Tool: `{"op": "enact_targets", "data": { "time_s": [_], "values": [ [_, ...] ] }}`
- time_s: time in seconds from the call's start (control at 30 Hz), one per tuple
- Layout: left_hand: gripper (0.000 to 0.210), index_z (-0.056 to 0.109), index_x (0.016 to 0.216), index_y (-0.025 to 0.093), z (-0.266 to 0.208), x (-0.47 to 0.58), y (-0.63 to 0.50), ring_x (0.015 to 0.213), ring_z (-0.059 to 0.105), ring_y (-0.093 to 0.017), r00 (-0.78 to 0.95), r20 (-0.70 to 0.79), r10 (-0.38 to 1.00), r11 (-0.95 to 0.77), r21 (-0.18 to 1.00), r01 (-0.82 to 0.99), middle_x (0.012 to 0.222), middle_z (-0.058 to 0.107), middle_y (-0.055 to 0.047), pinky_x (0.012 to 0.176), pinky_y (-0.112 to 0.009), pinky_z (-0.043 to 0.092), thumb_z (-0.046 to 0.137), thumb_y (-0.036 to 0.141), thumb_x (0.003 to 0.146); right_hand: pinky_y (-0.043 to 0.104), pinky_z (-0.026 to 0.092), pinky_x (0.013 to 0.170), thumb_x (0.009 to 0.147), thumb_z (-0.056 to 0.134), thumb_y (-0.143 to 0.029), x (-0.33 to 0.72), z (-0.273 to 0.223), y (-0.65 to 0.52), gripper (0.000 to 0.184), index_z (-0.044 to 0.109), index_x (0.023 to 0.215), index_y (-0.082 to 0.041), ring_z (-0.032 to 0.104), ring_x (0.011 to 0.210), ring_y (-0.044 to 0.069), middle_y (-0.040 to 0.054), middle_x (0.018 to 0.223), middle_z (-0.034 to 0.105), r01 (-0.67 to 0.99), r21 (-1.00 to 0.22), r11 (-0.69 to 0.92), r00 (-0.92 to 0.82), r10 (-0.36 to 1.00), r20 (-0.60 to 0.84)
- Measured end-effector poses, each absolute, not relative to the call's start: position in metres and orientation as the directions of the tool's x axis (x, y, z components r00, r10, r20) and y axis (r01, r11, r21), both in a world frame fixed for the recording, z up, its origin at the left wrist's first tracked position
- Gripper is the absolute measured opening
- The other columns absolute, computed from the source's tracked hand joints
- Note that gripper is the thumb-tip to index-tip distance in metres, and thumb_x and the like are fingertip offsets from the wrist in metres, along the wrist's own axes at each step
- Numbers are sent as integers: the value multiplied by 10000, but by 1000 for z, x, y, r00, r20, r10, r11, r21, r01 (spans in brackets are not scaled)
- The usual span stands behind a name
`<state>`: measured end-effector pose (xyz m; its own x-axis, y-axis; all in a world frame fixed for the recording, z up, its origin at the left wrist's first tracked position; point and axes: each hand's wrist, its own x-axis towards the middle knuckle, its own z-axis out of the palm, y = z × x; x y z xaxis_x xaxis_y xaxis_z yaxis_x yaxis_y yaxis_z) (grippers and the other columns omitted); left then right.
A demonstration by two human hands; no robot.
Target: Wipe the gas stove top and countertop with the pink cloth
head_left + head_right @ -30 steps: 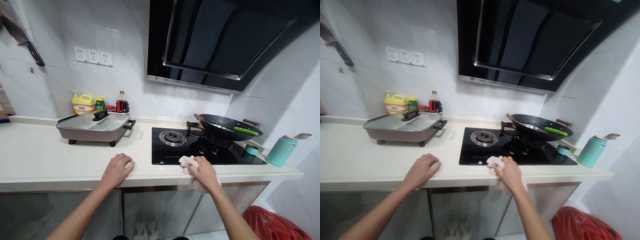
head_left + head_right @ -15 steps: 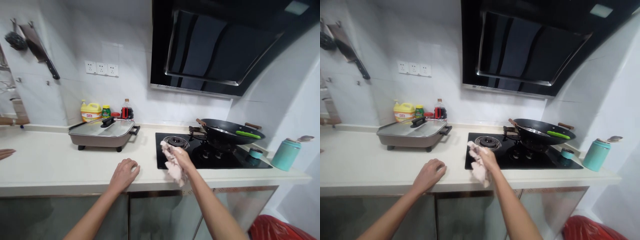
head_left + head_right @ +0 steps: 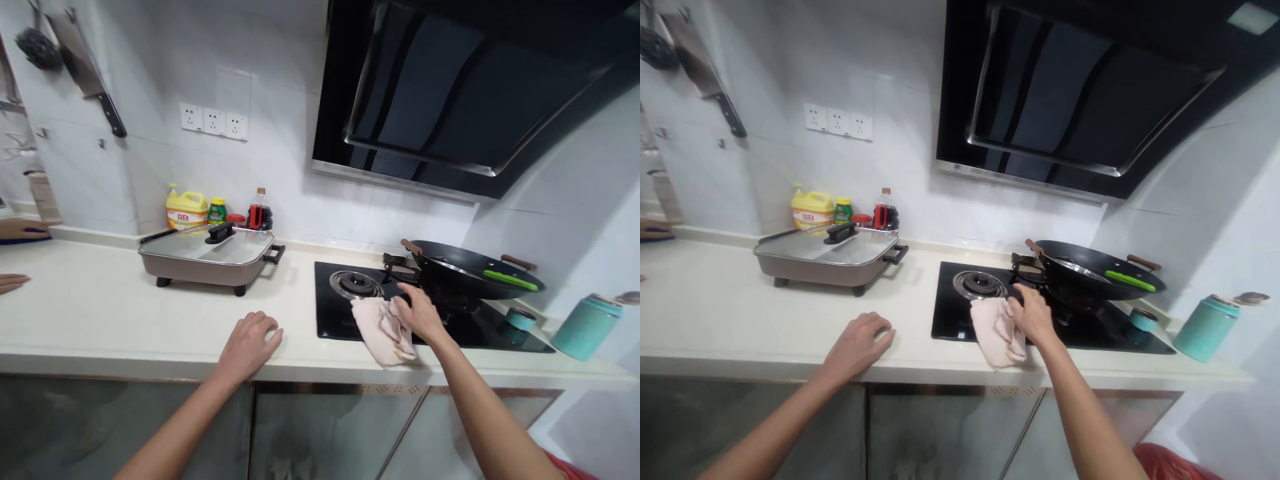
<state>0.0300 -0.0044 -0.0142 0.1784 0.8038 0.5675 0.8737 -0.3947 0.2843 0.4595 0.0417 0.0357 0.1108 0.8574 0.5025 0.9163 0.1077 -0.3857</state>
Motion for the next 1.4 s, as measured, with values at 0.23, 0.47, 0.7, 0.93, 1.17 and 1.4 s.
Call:
{"op": "enact_targets", "data": {
  "time_s": [0.23, 0.47, 0.7, 0.93, 1.17, 1.4],
  "values": [
    [230, 716, 905, 231, -14, 30, -7, 983, 647, -270, 207, 577, 790, -421, 264, 868, 993, 739, -77, 913, -430, 485, 525, 345, 964, 577, 351, 1131, 929, 491, -737, 402, 3, 58, 816, 545, 1525, -182, 473, 1432, 404, 230, 1534, 543, 994, -110, -2, 23, 981, 192],
    [247, 710, 914, 224, -14, 30, -4, 985, 649, -278, 204, 568, 797, -409, 261, 874, 977, 732, -81, 916, -433, 484, 522, 374, 971, 588, 348, 1092, 1014, 396, -606, 318, 20, 78, 645, 574, 1503, -224, 518, 1357, 418, 214, 1485, 578, 986, -83, 145, -126, 972, 196],
    [252, 702, 882, 235, -12, 26, -2, 988, 663, -268, 169, 576, 800, -406, 311, 859, 964, 744, -73, 935, -411, 499, 512, 382, 956, 538, 347, 1081, 1030, 452, -512, 254, 21, 40, 464, 684, 1342, -259, 500, 1299, 345, 136, 1419, 610, 908, -103, 405, -362, 886, 289],
    [308, 707, 882, 230, -8, 25, 0, 1013, 674, -281, 177, 535, 826, -383, 302, 873, 989, 759, -84, 934, -420, 500, 481, 431, 938, 488, 359, 1009, 964, 597, -605, 316, 10, -16, 424, 704, 1317, -395, 479, 1254, 320, 67, 1428, 589, 919, -165, 359, -291, 898, 329],
    [361, 708, 866, 230, -11, 20, 7, 1016, 681, -300, 200, 531, 824, -399, 291, 870, 990, 762, -93, 949, -438, 499, 469, 495, 919, 417, 396, 975, 960, 616, -513, 438, -1, -25, 379, 738, 1285, -361, 523, 1170, 302, 83, 1390, 609, 989, -142, 35, 9, 956, 294],
    [361, 705, 845, 243, -12, 20, 9, 1013, 681, -293, 189, 534, 824, -393, 299, 870, 978, 757, -78, 952, -424, 496, 479, 517, 909, 418, 442, 1011, 1002, 504, -483, 553, -17, -26, 425, 740, 1272, -256, 582, 1177, 307, 150, 1307, 623, 963, -106, -248, 270, 896, 352]
  ]
}}
